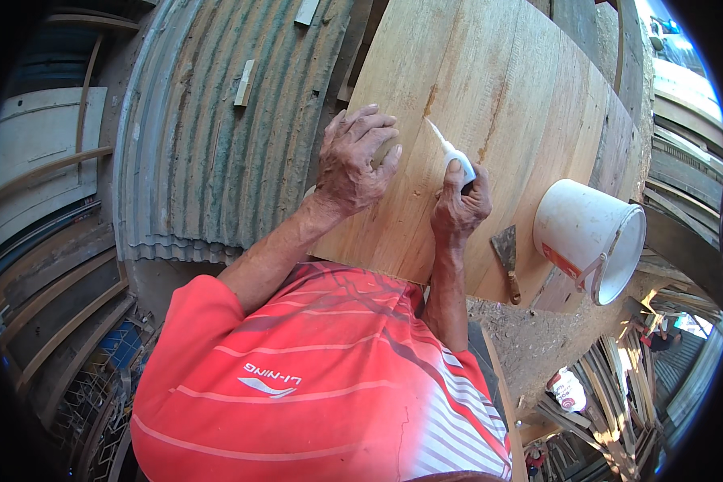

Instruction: The person applies glue from a small tube onto a wooden board, then uses a scraper to spread it over the surface before handling small wooden pieces.

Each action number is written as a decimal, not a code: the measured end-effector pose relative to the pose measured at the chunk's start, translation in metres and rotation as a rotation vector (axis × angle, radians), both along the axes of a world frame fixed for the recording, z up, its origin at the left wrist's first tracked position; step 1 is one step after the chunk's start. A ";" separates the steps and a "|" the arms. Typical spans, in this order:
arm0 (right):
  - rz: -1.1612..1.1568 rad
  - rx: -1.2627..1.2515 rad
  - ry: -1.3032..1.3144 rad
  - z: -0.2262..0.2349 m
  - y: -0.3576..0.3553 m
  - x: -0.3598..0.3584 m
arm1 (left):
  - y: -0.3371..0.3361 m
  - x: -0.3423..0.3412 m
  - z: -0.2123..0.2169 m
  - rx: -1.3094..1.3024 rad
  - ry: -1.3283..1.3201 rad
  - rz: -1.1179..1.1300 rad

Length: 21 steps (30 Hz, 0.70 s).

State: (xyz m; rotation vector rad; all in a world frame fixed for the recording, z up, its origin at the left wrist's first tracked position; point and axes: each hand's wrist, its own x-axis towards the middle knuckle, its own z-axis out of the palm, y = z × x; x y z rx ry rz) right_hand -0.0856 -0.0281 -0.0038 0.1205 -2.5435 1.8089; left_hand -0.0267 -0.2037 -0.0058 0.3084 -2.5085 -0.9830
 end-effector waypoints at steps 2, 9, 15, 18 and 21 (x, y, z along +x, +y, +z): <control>-0.002 -0.001 0.004 -0.001 0.000 0.000 | 0.000 0.000 0.000 -0.002 0.004 0.000; -0.001 0.012 -0.005 0.000 0.002 0.001 | 0.000 -0.001 0.005 -0.030 0.030 0.004; 0.004 0.016 -0.011 0.002 0.002 0.003 | -0.001 -0.001 0.004 -0.032 0.024 0.004; 0.003 0.018 -0.015 0.002 0.002 0.003 | 0.000 -0.001 0.005 -0.035 0.015 0.001; 0.003 0.025 -0.002 0.002 0.002 0.003 | -0.001 0.000 0.004 -0.028 0.018 -0.002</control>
